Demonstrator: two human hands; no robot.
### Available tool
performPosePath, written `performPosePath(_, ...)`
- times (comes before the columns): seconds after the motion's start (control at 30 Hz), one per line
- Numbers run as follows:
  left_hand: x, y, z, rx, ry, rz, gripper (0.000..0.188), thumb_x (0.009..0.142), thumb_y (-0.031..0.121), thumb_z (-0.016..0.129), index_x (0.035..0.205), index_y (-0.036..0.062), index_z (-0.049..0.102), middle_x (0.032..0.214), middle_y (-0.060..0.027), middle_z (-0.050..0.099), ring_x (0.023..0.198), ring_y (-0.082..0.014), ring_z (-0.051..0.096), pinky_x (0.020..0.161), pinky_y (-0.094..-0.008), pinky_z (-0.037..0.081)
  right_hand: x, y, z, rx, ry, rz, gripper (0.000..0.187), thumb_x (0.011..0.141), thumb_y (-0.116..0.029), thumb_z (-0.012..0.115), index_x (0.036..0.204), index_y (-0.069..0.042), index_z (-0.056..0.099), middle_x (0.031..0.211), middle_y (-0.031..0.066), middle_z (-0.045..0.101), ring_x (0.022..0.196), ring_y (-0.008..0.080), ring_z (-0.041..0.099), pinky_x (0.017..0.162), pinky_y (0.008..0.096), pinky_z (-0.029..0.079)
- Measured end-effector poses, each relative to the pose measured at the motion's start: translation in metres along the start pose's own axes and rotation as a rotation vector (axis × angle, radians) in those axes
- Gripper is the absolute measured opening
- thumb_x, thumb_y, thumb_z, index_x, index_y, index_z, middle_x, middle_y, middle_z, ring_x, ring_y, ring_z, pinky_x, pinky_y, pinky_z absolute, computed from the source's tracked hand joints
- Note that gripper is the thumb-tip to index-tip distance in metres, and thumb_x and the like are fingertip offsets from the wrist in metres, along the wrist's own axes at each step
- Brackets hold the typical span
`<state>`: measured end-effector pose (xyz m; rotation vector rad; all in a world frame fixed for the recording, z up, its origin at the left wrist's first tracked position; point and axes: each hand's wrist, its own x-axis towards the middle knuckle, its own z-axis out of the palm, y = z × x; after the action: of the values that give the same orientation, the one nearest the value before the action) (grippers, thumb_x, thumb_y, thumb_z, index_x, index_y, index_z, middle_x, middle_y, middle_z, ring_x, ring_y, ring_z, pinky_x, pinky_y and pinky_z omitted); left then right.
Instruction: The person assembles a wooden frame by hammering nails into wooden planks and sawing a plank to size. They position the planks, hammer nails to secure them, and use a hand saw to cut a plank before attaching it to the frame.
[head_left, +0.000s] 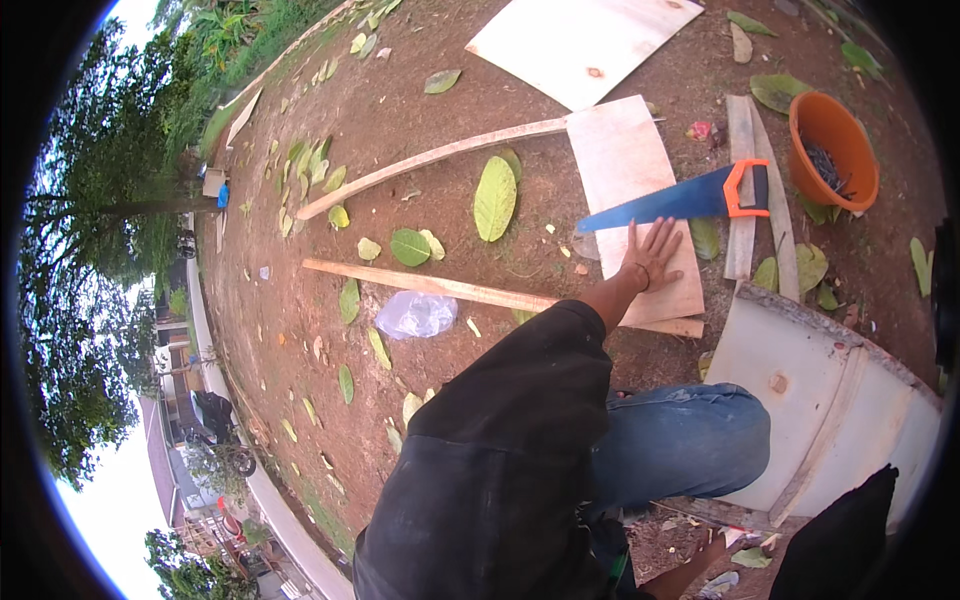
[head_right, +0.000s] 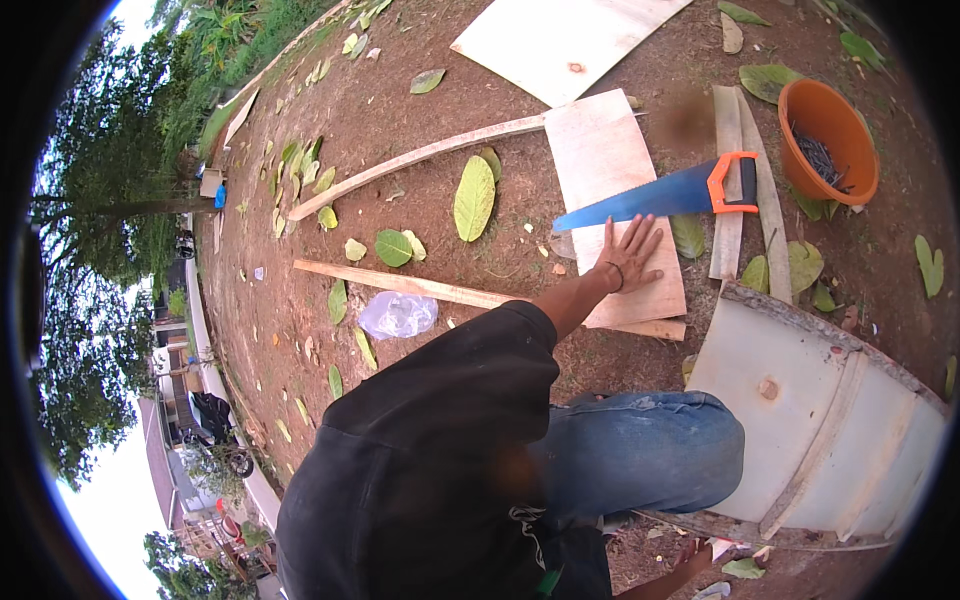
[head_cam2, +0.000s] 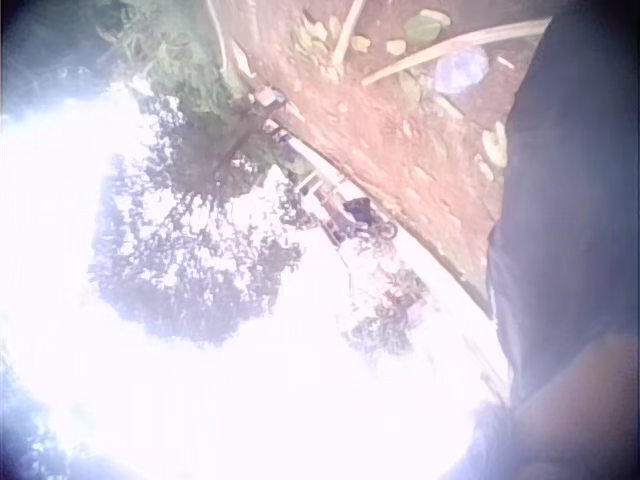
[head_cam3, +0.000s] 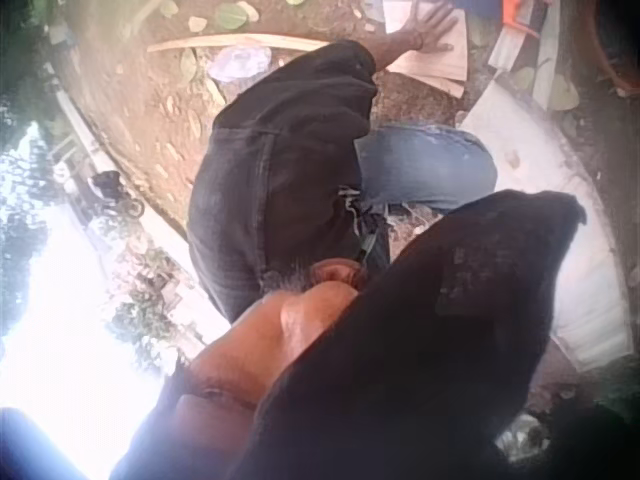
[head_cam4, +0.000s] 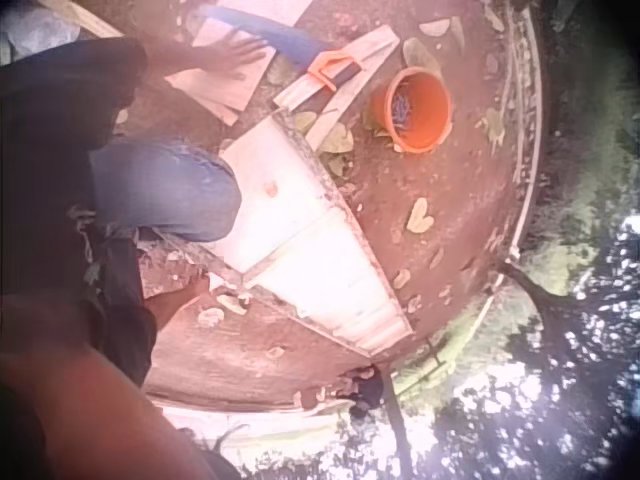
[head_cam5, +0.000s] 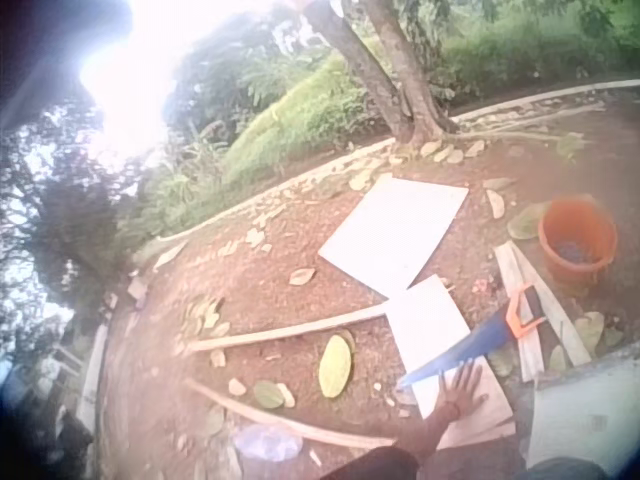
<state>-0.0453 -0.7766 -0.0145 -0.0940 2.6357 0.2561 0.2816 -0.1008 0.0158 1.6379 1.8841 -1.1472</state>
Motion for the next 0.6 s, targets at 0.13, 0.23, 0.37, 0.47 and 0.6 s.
performPosePath(0.13, 0.002, 0.008, 0.000, -0.040, -0.005, -0.020, 0.087, 0.099, 0.070, 0.032, 0.166, 0.0196, 0.009, 0.173, -0.0080, -0.006, 0.159, -0.0275, -0.008, 0.118, -0.0740, -0.005, 0.009, -0.027, 0.003, -0.080, 0.115, -0.087, 0.053, 0.092, -0.040, 0.062, 0.127, 0.000, 0.058, 0.104, 0.0169, 0.065, 0.093, 0.0268, 0.065, 0.071, 0.0398, 0.055)
performPosePath(0.23, 0.007, 0.011, -0.005, -0.021, 0.068, -0.008, 0.086, 0.099, 0.068, 0.035, 0.166, 0.0188, 0.011, 0.173, -0.0079, -0.004, 0.159, -0.0275, -0.006, 0.118, -0.0747, -0.003, 0.032, -0.043, 0.010, -0.086, 0.226, -0.192, 0.061, 0.091, -0.046, 0.062, 0.127, 0.003, 0.057, 0.105, 0.0216, 0.064, 0.094, 0.0303, 0.065, 0.075, 0.0412, 0.055)
performPosePath(0.37, -0.020, -0.010, 0.031, -0.019, 0.306, -0.037, 0.080, 0.102, 0.059, 0.039, 0.165, 0.0147, 0.017, 0.173, -0.0105, 0.004, 0.159, -0.0299, 0.003, 0.118, -0.0749, 0.001, 0.083, -0.059, 0.045, -0.239, 0.546, -0.358, 0.073, 0.090, -0.055, 0.063, 0.127, 0.008, 0.055, 0.107, 0.0278, 0.063, 0.096, 0.0349, 0.065, 0.080, 0.0430, 0.056)
performPosePath(0.47, -0.036, 0.017, 0.056, -0.174, 0.340, -0.115, 0.076, 0.104, 0.053, 0.040, 0.164, 0.0128, 0.019, 0.172, -0.0143, 0.005, 0.159, -0.0329, 0.003, 0.120, -0.0701, 0.000, 0.104, -0.070, 0.069, -0.383, 0.884, -0.340, 0.082, 0.089, -0.061, 0.063, 0.126, 0.011, 0.054, 0.108, 0.0325, 0.062, 0.098, 0.0384, 0.065, 0.083, 0.0444, 0.056)
performPosePath(0.6, -0.058, 0.061, 0.071, -0.152, 0.426, 0.036, 0.072, 0.103, 0.047, 0.048, 0.160, 0.0089, 0.029, 0.170, -0.0170, 0.014, 0.158, -0.0356, 0.009, 0.123, -0.0660, 0.000, 0.129, -0.063, 0.088, -0.412, 1.269, -0.178, 0.095, 0.088, -0.070, 0.063, 0.126, 0.016, 0.052, 0.110, 0.0387, 0.060, 0.100, 0.0430, 0.066, 0.088, 0.0463, 0.056)
